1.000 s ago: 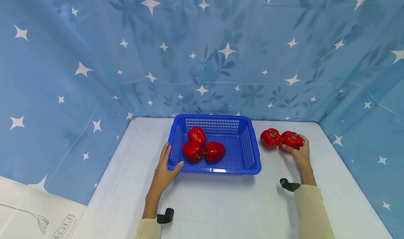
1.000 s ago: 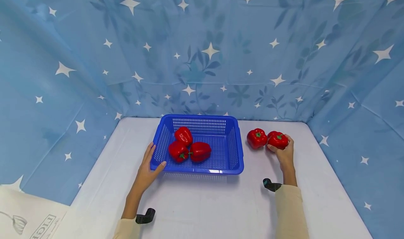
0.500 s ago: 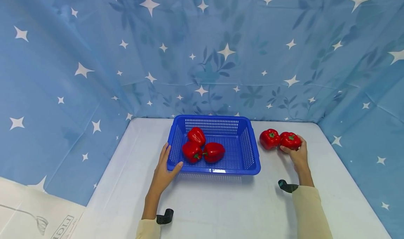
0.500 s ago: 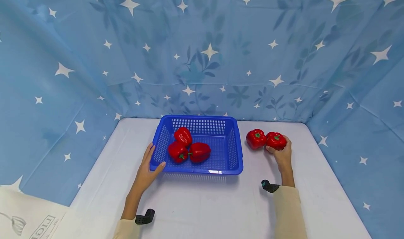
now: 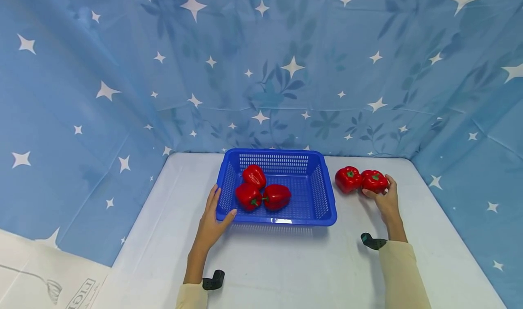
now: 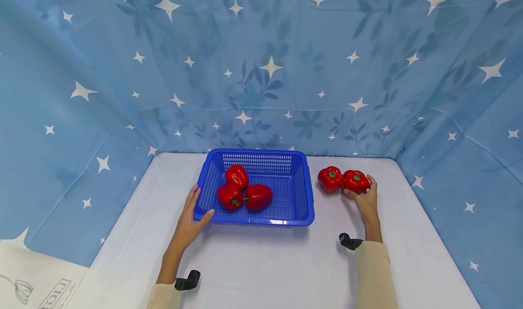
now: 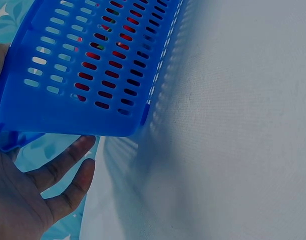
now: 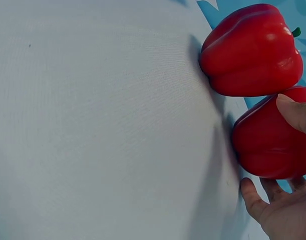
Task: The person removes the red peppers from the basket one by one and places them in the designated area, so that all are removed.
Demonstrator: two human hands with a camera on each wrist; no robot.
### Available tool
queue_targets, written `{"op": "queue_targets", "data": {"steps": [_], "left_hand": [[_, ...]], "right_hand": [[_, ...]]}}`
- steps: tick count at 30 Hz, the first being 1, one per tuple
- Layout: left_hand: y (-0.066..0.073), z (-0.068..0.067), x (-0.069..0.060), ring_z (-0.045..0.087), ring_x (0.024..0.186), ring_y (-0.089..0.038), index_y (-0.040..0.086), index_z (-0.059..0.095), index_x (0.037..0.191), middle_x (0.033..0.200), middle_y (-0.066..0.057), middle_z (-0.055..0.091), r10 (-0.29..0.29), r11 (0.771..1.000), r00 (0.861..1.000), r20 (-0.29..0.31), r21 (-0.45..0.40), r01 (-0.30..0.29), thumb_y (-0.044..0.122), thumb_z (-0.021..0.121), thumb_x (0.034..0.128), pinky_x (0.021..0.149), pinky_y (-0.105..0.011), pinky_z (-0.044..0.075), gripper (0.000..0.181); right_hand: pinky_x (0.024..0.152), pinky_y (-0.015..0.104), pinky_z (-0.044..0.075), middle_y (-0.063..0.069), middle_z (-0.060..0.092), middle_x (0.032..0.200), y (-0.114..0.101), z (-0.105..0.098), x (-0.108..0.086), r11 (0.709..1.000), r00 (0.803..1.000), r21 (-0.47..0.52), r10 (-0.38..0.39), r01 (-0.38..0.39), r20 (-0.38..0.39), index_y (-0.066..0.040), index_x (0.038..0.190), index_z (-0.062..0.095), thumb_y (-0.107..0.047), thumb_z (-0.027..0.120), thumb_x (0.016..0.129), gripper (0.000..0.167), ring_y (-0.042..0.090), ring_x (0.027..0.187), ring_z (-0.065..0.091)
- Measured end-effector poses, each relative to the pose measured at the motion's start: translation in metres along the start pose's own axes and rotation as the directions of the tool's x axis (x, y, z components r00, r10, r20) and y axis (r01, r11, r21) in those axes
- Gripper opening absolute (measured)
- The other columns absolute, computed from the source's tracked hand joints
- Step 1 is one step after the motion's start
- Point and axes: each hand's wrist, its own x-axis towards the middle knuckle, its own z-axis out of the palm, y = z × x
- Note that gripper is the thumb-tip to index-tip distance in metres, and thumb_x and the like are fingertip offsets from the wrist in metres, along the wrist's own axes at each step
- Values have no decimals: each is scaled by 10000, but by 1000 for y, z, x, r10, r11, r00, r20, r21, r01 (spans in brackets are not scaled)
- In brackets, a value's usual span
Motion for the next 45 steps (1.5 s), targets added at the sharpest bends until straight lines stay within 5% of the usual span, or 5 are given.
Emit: {"op": "queue_targets", "data": {"steps": [45], "left_hand": [[1,-1,0,202,1501,-354,205,183,1576,1660,45,73,2,1000,1000,-3,4,-2,498,633,892,1084,-623,315,869]], "right_hand": [[1187,477,259,79,37,1661,4,-2,-14,990,993,111,97,-89,-66,-307,1571,8,-201,694,904,963,310,1529,107]]}}
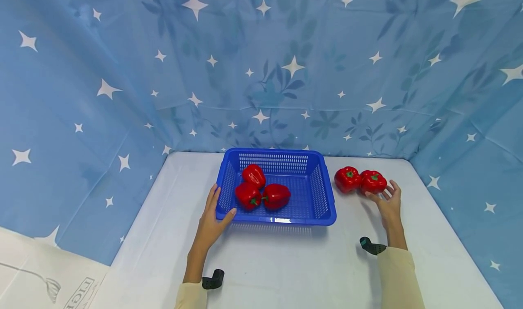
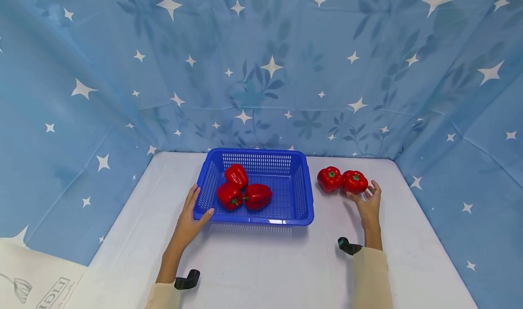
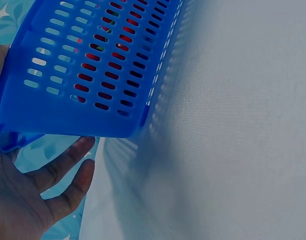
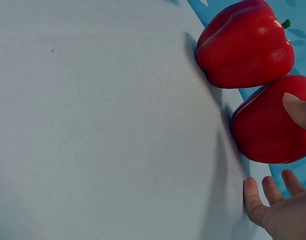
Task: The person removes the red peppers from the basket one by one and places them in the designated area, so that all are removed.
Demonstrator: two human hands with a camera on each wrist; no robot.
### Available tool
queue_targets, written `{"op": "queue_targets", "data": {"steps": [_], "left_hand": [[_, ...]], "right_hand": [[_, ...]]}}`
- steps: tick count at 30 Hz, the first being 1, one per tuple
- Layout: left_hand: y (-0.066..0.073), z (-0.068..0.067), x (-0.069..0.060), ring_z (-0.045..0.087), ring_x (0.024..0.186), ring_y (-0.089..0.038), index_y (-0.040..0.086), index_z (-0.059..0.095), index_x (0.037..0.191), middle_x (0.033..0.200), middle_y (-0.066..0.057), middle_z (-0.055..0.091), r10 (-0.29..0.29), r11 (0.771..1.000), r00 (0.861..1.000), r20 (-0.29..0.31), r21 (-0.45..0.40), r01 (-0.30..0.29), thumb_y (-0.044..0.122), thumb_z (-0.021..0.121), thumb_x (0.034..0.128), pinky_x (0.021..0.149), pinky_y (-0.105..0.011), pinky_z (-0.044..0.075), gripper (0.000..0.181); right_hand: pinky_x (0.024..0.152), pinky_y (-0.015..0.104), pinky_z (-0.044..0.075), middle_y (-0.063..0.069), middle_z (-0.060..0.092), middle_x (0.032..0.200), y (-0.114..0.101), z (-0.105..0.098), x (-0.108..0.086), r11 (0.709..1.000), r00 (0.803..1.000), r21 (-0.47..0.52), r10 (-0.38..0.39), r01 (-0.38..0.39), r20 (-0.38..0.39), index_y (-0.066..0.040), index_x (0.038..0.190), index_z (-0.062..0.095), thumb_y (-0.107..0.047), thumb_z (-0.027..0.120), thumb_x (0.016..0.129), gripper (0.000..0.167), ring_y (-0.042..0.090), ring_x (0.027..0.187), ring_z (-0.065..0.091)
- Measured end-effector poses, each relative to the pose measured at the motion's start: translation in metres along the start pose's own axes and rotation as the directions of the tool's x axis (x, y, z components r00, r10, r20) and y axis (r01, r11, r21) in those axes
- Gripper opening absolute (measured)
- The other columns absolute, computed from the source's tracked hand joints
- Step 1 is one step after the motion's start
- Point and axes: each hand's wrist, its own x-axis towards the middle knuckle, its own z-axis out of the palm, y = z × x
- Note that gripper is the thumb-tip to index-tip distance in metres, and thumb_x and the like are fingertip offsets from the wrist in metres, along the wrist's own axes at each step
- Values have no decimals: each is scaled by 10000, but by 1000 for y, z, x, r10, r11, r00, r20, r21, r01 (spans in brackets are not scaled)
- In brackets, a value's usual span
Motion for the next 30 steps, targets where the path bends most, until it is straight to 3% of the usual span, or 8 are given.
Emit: {"op": "queue_targets", "data": {"steps": [7,14,23,30], "left_hand": [[0,-1,0,210,1498,-358,221,190,1574,1658,58,81,-1,1000,1000,-5,4,1,510,631,891,1078,-626,321,863],[-1,-1,-1,202,1505,-330,232,191,1573,1654,88,74,-5,1000,1000,-1,0,5,514,628,894,1093,-605,316,855],[1,0,-1,199,1502,-355,214,191,1574,1659,52,81,-7,1000,1000,-5,-6,7,508,633,890,1079,-623,319,866],[2,1,-1,195,1501,-360,213,184,1576,1661,40,76,-10,1000,1000,-5,-4,10,512,624,893,1080,-627,316,866]], "right_hand": [[1191,478,257,100,45,1658,-1,-3,-4,1000,999,-7,26,-26,-28,-296,1574,7,-244,666,923,927,323,1525,118],[1181,472,280,47,71,1658,-7,-8,-12,996,995,77,54,-48,-80,-357,1560,53,-290,680,910,906,271,1529,126],[1214,428,240,-10,165,1637,-34,-11,-24,993,975,102,-38,61,-217,-373,1532,147,-306,661,923,800,177,1522,134],[1193,430,282,-37,229,1612,-57,-8,-32,975,956,143,-130,172,-263,-383,1510,213,-313,694,898,781,137,1508,170]]}}
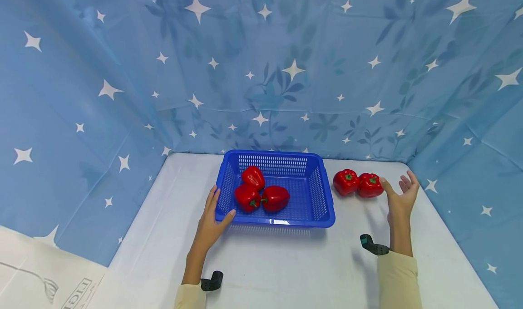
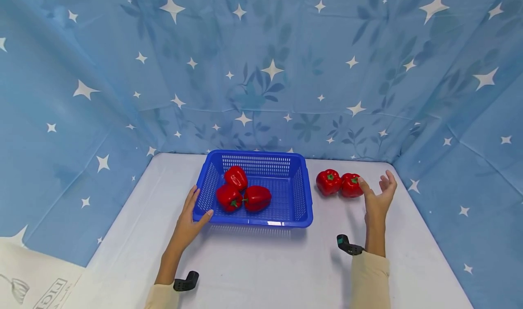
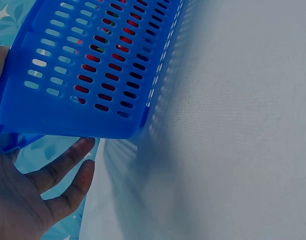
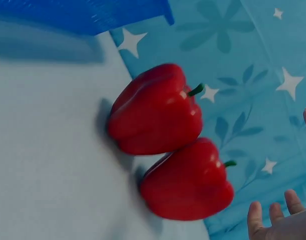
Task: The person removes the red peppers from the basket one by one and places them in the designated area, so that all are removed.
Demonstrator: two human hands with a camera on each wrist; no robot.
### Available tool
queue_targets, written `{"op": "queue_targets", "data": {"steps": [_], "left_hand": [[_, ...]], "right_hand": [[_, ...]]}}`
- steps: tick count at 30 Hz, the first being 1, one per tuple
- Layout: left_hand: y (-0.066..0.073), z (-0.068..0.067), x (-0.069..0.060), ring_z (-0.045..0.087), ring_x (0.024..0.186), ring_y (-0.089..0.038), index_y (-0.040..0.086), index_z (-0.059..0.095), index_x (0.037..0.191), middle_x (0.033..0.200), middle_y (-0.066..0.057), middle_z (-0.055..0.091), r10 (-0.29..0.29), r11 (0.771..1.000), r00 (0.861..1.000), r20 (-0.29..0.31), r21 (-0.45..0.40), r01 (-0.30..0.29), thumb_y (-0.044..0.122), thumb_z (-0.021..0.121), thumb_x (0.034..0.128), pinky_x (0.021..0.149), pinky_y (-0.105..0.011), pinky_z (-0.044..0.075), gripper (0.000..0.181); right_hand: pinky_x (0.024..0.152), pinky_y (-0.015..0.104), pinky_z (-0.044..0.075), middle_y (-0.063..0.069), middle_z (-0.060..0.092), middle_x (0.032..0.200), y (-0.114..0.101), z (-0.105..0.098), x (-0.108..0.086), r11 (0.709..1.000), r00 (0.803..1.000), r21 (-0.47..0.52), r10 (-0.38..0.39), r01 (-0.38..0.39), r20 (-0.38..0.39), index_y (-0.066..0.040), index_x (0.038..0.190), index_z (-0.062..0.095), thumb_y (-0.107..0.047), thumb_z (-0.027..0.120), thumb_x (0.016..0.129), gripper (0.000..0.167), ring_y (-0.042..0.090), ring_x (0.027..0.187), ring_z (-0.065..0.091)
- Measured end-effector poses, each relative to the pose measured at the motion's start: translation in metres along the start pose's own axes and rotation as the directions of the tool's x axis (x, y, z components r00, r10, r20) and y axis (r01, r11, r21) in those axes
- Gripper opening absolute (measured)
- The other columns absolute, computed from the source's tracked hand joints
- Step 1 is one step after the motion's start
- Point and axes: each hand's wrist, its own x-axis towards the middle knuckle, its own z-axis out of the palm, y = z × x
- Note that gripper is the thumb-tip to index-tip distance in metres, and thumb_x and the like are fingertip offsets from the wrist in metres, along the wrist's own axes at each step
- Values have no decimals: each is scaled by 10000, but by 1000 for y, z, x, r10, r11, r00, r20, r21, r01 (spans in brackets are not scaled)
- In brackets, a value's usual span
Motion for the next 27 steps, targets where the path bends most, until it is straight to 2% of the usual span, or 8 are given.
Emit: {"op": "queue_targets", "data": {"steps": [5,10,15,19,23,27], "left_hand": [[-1,0,0,194,1502,-360,219,175,1577,1662,31,68,-3,1000,1000,5,9,3,525,618,889,1077,-625,320,874],[1,-2,0,199,1501,-357,234,166,1578,1661,55,59,-1,1000,1000,6,17,1,528,618,889,1077,-627,322,875],[3,-2,2,197,1502,-357,232,169,1577,1660,55,58,4,1000,1000,7,6,-4,526,618,892,1080,-628,318,871],[3,-2,3,190,1504,-354,224,175,1577,1660,56,56,5,1000,1000,11,-3,-5,530,616,893,1086,-630,312,869],[1,-1,1,184,1505,-356,226,171,1577,1660,54,57,-5,1000,1000,11,7,5,531,617,891,1083,-630,313,874],[1,0,0,193,1503,-357,238,168,1577,1660,57,61,-13,1000,1000,10,14,13,534,619,888,1081,-629,316,876]], "right_hand": [[1193,446,281,-19,298,1580,-16,10,-9,992,994,67,-111,110,8,-355,1494,277,-270,726,877,768,144,1486,235],[1192,451,292,35,351,1538,-28,27,-17,964,969,151,-233,219,84,-292,1481,324,-199,743,861,753,197,1451,304],[1171,463,325,70,382,1511,-38,46,-24,946,939,201,-292,255,183,-250,1483,336,-154,738,863,746,267,1424,357],[1173,494,312,121,367,1510,-43,60,-28,941,912,239,-302,239,277,-222,1491,330,-110,719,873,739,296,1413,370],[1161,539,311,150,337,1522,-45,75,-31,953,868,210,-287,218,405,-227,1509,300,-130,703,891,744,320,1418,360],[1084,326,450,161,336,1518,-45,87,-30,955,790,153,-295,253,537,-206,1527,274,-165,689,909,746,363,1414,361]]}}
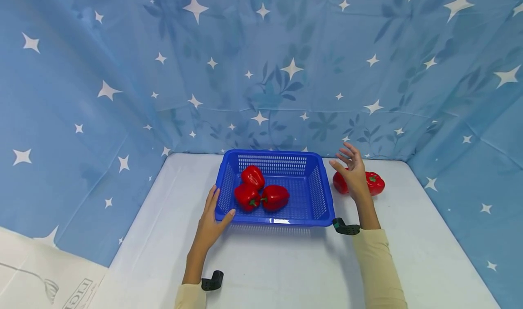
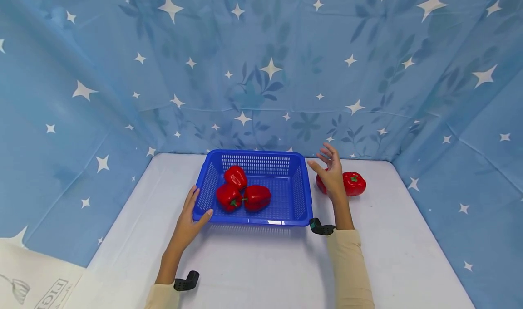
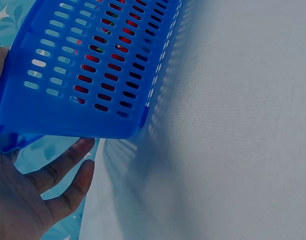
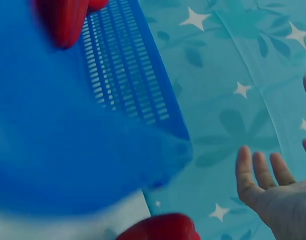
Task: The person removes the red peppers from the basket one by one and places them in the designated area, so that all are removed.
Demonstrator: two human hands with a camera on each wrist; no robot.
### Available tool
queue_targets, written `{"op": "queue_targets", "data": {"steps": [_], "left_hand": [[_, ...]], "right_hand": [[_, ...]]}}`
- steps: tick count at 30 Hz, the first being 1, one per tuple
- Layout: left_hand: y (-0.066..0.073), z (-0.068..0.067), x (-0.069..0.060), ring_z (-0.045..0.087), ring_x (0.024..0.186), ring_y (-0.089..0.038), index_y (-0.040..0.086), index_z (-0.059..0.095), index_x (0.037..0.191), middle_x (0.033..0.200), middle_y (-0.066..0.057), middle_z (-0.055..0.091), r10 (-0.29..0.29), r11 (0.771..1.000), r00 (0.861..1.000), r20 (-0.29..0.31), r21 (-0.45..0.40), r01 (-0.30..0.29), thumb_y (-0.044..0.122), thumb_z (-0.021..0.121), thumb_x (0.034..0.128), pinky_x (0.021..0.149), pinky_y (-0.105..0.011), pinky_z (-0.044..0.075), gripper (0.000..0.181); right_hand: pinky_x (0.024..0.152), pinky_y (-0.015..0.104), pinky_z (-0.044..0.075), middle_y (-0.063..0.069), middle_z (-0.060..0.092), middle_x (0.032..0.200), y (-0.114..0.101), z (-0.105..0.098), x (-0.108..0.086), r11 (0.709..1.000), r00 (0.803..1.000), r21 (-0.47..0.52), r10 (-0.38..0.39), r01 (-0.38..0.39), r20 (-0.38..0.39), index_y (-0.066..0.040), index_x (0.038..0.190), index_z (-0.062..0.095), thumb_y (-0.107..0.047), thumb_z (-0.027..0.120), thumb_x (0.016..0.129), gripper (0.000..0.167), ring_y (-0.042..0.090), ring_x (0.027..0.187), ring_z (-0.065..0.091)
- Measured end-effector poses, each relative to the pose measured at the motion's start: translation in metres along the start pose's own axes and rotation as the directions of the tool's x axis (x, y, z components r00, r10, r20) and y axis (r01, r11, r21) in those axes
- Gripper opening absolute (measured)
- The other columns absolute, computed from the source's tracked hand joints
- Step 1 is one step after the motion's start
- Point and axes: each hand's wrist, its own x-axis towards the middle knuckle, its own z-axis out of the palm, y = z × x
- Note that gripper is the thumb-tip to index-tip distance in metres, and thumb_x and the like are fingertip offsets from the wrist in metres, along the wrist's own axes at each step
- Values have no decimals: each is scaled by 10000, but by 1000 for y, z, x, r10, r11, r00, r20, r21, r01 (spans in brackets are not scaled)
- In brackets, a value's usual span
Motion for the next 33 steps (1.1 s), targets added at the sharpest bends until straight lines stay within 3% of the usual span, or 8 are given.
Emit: {"op": "queue_targets", "data": {"steps": [3,5,7,11,17,22,30,33], "left_hand": [[1,0,0,205,1499,-360,236,171,1577,1660,55,66,3,1000,1000,-3,1,-3,530,622,888,1078,-627,322,875],[1,0,0,206,1499,-356,232,173,1577,1660,57,67,3,1000,1000,-4,3,-3,528,622,888,1077,-623,326,874],[1,0,0,201,1501,-354,232,170,1577,1660,56,65,1,1000,1000,-4,6,-1,532,620,887,1076,-622,328,877],[1,-1,0,192,1503,-357,232,162,1579,1661,50,59,-1,1000,1000,-3,12,1,537,618,885,1073,-625,329,884],[1,-1,1,200,1501,-358,229,175,1577,1661,48,70,4,1000,1000,-7,3,-4,528,625,887,1080,-622,322,876],[1,0,1,197,1501,-358,226,182,1576,1660,51,75,7,1000,1000,-7,-7,-7,522,629,890,1086,-622,311,871],[1,0,0,196,1503,-350,221,176,1577,1660,53,69,7,1000,1000,-8,-14,-8,521,626,888,1093,-624,305,876],[1,0,-1,189,1505,-352,221,168,1578,1661,49,61,4,1000,1000,0,-19,-4,523,624,889,1099,-621,301,880]], "right_hand": [[1066,325,465,164,330,1524,0,6,7,1000,993,-19,3,-1,116,-185,1538,247,-160,669,922,746,384,1415,354],[1119,487,398,175,309,1542,-1,9,10,999,982,-34,21,-15,186,-179,1548,215,-158,654,931,757,394,1425,338],[1124,601,329,180,288,1557,-2,13,13,998,966,-46,47,-37,253,-177,1554,195,-168,644,935,765,400,1438,316],[1104,628,337,191,283,1567,-4,20,20,993,927,-105,95,-61,363,-190,1543,225,-220,646,929,745,409,1441,312],[1050,562,432,219,336,1533,0,26,33,986,836,-131,158,-103,525,-149,1510,310,-210,630,944,653,419,1375,410],[1024,571,447,194,385,1502,4,33,42,971,766,-190,233,-146,599,-174,1478,381,-249,669,922,631,405,1327,465],[1013,623,426,225,331,1530,10,51,52,927,594,-284,375,-245,712,-131,1505,341,-234,688,908,698,473,1360,405],[1003,607,448,214,340,1531,14,57,52,906,554,-326,423,-270,717,-139,1506,345,-242,693,904,703,439,1367,406]]}}
